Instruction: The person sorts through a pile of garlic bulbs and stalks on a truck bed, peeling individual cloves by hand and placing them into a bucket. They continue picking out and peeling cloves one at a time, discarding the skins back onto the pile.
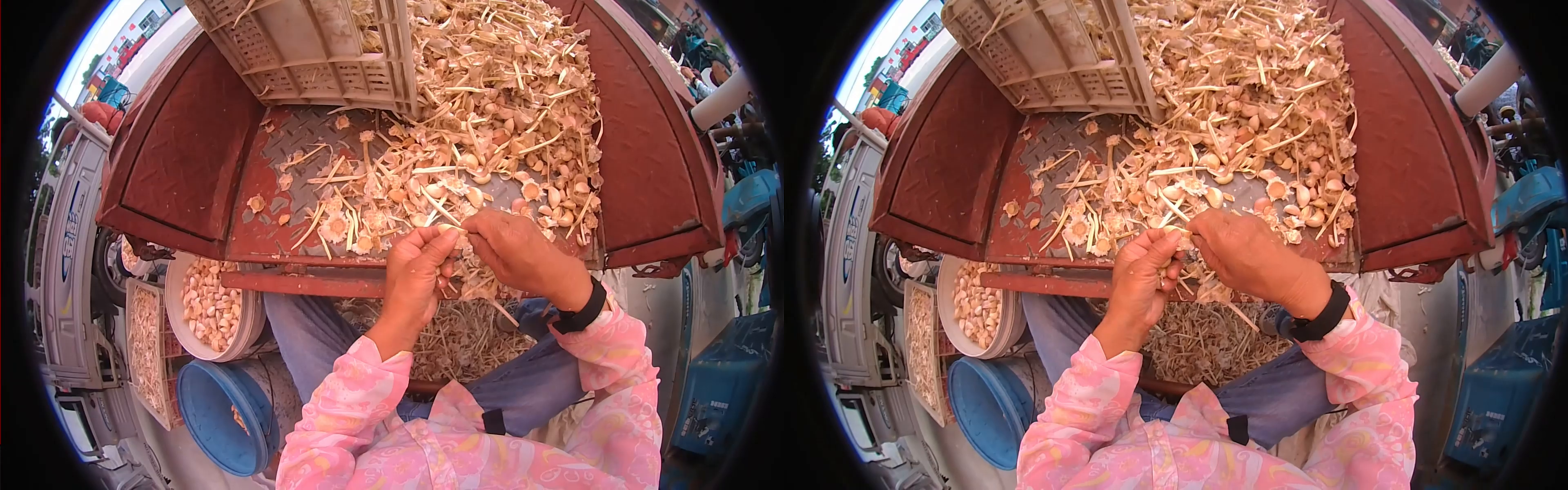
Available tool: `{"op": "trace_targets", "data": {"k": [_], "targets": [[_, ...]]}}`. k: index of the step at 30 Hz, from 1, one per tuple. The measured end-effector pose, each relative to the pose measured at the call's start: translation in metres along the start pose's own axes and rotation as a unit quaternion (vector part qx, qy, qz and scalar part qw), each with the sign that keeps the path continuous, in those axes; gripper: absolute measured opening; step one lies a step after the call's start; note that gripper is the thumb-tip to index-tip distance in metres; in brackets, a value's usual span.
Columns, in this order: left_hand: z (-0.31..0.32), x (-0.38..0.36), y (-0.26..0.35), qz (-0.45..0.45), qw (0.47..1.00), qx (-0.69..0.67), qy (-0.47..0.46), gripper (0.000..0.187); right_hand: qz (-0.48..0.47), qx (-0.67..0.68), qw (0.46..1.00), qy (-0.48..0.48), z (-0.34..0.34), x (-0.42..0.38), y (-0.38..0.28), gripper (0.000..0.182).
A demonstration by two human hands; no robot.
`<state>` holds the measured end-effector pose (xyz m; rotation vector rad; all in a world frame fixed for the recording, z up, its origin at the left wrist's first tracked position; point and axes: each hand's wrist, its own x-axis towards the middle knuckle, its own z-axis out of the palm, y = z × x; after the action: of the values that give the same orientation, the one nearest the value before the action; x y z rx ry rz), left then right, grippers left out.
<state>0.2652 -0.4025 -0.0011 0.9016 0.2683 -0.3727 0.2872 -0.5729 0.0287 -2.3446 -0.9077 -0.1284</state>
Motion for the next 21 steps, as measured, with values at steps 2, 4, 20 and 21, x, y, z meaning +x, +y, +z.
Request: {"op": "trace_targets", "data": {"k": [2, 4, 20, 21], "targets": [[0.002, -0.003, 0.002, 0.004, 1.000, 0.013, -0.002, 0.018, 0.008, -0.034, 0.999, -0.007, 0.002, -0.002, -0.003, 0.012], [0.003, -0.004, 0.001, 0.031, 0.999, 0.037, 0.002, 0.017, 0.009, -0.079, 0.997, -0.018, 0.004, -0.004, -0.009, 0.013], [-0.079, -0.057, 0.062, -0.048, 0.963, -0.252, -0.082, 0.019, 0.092, -0.172, 0.981, 0.010, 0.000, 0.029, 0.076, 0.011], [-0.081, -0.059, 0.064, -0.040, 0.966, -0.246, -0.066, 0.019, 0.096, -0.188, 0.977, -0.018, 0.002, 0.034, 0.077, 0.013]]}}
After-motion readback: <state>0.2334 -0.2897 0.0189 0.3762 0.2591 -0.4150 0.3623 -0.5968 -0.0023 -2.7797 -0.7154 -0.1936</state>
